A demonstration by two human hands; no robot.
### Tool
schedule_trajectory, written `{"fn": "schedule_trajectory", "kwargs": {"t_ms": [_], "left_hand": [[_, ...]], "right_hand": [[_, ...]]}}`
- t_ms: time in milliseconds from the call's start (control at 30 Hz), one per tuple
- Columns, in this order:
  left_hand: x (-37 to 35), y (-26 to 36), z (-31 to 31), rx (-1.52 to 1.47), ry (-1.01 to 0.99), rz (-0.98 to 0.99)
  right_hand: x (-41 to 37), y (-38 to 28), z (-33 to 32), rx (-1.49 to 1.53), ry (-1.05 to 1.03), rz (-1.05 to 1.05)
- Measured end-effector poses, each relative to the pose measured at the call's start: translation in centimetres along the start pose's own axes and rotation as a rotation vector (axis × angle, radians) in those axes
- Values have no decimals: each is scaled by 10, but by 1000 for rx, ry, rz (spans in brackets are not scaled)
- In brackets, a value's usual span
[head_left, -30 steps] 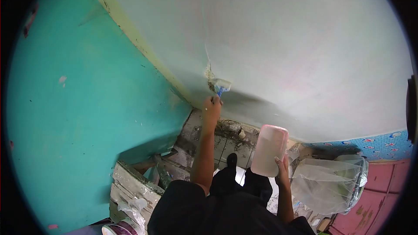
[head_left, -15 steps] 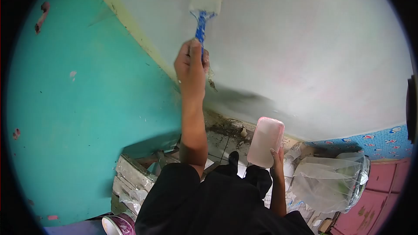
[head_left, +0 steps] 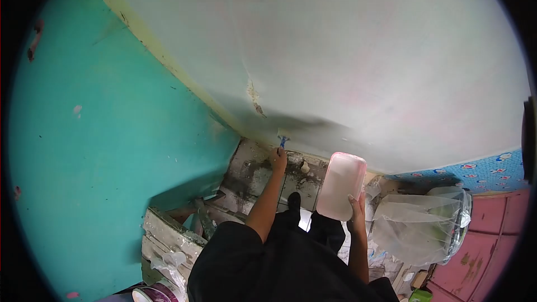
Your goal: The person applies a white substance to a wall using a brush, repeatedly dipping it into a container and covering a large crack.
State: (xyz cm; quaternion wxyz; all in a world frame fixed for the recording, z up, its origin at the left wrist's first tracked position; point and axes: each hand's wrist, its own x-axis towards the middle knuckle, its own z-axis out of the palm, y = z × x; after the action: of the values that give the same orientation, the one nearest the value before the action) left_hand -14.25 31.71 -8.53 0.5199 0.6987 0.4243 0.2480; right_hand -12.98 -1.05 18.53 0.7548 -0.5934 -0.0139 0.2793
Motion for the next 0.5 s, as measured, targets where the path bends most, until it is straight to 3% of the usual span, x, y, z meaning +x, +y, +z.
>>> {"fn": "schedule_trajectory", "kwargs": {"t_ms": [100, 200, 367, 500], "left_hand": [[4, 16, 6, 106, -3, -128], [25, 57, 0, -83, -94, -89], [-5, 275, -65, -412, -295, -106], [-33, 386, -113, -515, -306, -14]], "right_hand": [[2, 8, -8, -8, -5, -29], [-2, 4, -7, -22, -11, -19], [-2, 10, -11, -13, -31, -24], [-2, 13, -11, 23, -30, -56]]}}
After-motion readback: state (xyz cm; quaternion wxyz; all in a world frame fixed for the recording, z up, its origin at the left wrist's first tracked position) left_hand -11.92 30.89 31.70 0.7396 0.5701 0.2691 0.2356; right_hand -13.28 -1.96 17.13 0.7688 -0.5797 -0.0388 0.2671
